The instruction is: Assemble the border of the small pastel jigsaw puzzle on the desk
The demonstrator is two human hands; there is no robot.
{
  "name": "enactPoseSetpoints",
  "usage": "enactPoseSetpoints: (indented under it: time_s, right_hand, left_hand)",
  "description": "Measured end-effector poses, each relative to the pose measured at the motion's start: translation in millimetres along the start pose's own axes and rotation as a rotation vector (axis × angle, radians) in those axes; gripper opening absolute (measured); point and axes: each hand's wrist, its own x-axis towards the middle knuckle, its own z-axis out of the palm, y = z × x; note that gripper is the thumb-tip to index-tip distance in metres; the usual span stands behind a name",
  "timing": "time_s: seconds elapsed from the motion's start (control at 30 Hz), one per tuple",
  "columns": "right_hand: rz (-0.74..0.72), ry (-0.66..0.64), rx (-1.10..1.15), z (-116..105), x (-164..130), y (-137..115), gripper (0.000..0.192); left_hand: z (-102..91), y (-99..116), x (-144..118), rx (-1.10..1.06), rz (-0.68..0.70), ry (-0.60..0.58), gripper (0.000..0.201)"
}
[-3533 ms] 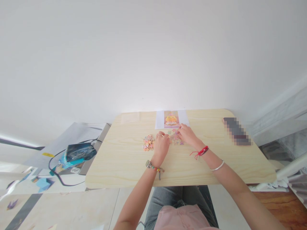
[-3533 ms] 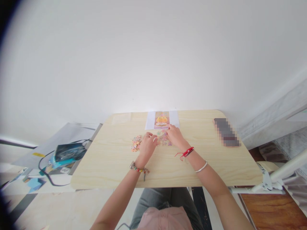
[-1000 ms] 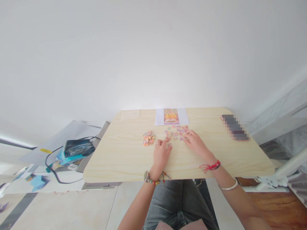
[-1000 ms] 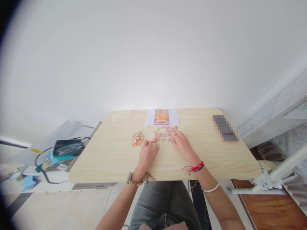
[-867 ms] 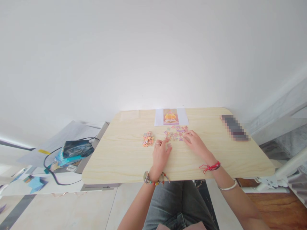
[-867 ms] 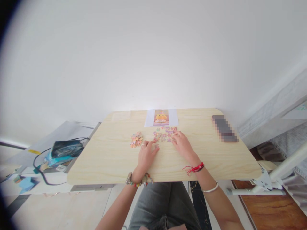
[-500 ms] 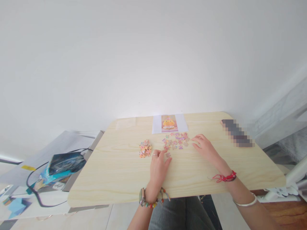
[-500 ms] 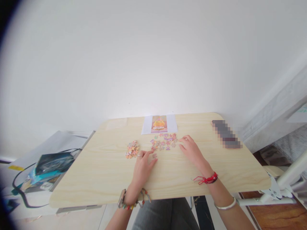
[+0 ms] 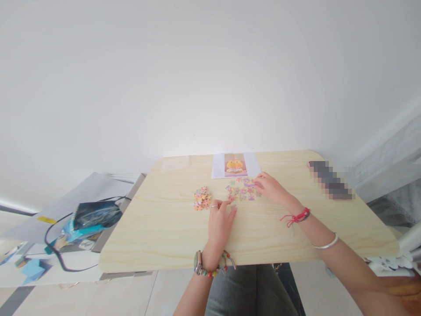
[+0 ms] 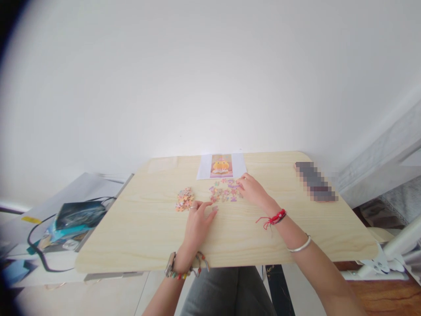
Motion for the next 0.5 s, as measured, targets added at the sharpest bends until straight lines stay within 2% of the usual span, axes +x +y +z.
enactPoseSetpoints:
  time_s: [0.3, 0.5]
  right_hand:
    - [0.006, -0.012, -0.044, 19.0, 39.3, -13.5, 0.018]
    - [0.011, -0.005, -0.034, 25.3, 45.2, -28.6, 0.019]
  left_hand:
    - [1.1, -0.5, 0.5, -0.009, 0.019, 0.008, 0.02]
    - [0.9, -1.5, 0.5, -0.006, -0.02, -0.013, 0.016]
